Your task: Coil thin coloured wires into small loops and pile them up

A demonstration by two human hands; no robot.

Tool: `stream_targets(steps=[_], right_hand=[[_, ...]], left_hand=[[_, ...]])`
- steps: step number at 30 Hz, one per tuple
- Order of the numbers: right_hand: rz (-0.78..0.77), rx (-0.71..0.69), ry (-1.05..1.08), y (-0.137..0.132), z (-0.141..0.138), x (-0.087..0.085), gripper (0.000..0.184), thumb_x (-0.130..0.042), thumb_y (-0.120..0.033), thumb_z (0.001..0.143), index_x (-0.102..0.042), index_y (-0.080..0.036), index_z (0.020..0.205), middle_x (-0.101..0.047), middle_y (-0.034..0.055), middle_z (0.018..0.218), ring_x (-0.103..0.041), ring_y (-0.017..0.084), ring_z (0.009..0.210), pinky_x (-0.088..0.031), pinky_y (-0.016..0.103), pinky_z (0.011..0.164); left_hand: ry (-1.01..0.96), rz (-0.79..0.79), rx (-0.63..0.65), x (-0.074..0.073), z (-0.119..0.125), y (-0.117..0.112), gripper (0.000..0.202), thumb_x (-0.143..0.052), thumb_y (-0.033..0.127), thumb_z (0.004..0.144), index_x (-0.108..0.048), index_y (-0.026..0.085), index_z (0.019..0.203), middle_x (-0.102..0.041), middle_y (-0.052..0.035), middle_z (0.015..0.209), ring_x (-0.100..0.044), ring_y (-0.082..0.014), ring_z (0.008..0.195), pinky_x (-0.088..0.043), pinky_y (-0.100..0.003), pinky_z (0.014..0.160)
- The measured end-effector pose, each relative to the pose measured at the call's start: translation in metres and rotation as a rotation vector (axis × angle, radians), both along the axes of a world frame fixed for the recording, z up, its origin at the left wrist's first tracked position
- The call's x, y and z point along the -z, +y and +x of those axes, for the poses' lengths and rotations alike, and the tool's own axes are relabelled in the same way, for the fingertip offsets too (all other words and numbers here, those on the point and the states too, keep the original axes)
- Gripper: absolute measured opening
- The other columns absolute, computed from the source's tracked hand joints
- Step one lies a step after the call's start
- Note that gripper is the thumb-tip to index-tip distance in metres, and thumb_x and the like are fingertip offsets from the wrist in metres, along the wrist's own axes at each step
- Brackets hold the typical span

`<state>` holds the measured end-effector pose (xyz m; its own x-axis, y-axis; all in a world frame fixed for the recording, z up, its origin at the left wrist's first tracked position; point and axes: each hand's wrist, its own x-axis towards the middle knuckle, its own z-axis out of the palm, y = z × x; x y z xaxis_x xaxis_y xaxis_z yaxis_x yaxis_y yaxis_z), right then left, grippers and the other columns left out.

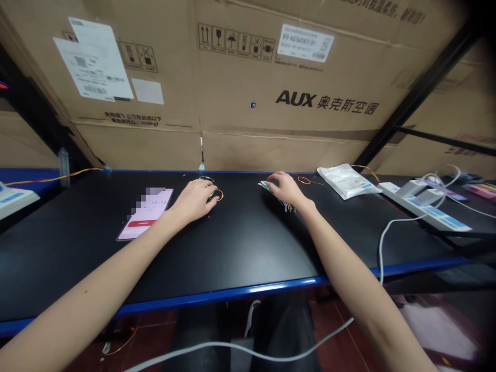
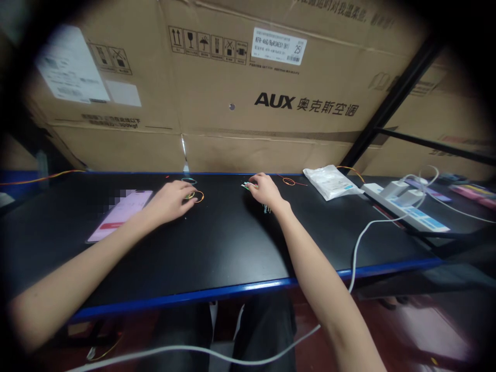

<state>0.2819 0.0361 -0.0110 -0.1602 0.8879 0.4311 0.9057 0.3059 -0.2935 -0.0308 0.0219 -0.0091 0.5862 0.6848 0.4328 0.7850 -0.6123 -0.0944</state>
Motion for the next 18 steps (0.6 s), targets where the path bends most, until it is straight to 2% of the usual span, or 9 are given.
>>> stream_targets(steps=[2, 4, 10, 14, 18], right_hand=[[-0.001, 0.022, 0.006, 0.001, 0.002, 0.000, 0.023, -0.055, -0.030, 0.087, -0.068, -0.015, 0.099, -0.065, 0.0134, 0.107, -0.059, 0.025, 0.106, -0.044, 0.037, 0.095], [0.002, 0.022, 0.007, 0.001, 0.003, 0.001, 0.024, -0.055, -0.030, 0.087, -0.068, -0.015, 0.100, -0.066, 0.0132, 0.107, -0.059, 0.025, 0.106, -0.044, 0.037, 0.095], [0.000, 0.030, -0.015, 0.005, 0.008, 0.006, 0.024, -0.054, -0.032, 0.088, -0.069, -0.015, 0.097, -0.067, 0.0132, 0.104, -0.060, 0.024, 0.104, -0.044, 0.035, 0.094], [-0.004, 0.032, -0.040, 0.008, 0.011, 0.010, 0.024, -0.055, -0.034, 0.088, -0.070, -0.015, 0.092, -0.068, 0.0131, 0.100, -0.061, 0.024, 0.100, -0.045, 0.034, 0.091], [0.006, 0.003, -0.052, 0.010, 0.012, 0.011, 0.018, -0.059, -0.030, 0.085, -0.070, -0.016, 0.088, -0.069, 0.0116, 0.097, -0.062, 0.023, 0.095, -0.046, 0.034, 0.089]], left_hand=[[0.035, -0.067, 0.148, 0.003, 0.003, -0.003, 0.035, -0.042, 0.037, 0.094, -0.066, 0.017, 0.109, -0.066, -0.0103, 0.115, -0.059, -0.0247, 0.109, -0.045, -0.039, 0.096], [0.063, -0.119, 0.218, 0.006, 0.004, -0.004, 0.039, -0.038, 0.040, 0.096, -0.066, 0.018, 0.110, -0.066, -0.0096, 0.117, -0.059, -0.0238, 0.111, -0.043, -0.038, 0.099], [0.061, -0.118, 0.117, 0.014, 0.001, -0.002, 0.046, -0.041, 0.048, 0.094, -0.067, 0.013, 0.105, -0.065, -0.0164, 0.117, -0.058, -0.0284, 0.114, -0.039, -0.042, 0.103], [0.083, -0.083, 0.082, 0.011, 0.003, -0.004, 0.045, -0.042, 0.045, 0.094, -0.068, 0.008, 0.096, -0.065, -0.0208, 0.112, -0.059, -0.0311, 0.111, -0.042, -0.043, 0.099], [0.076, -0.105, 0.003, 0.005, 0.006, -0.010, 0.042, -0.045, 0.043, 0.093, -0.066, 0.008, 0.098, -0.066, -0.0198, 0.105, -0.063, -0.0307, 0.100, -0.046, -0.042, 0.090]])
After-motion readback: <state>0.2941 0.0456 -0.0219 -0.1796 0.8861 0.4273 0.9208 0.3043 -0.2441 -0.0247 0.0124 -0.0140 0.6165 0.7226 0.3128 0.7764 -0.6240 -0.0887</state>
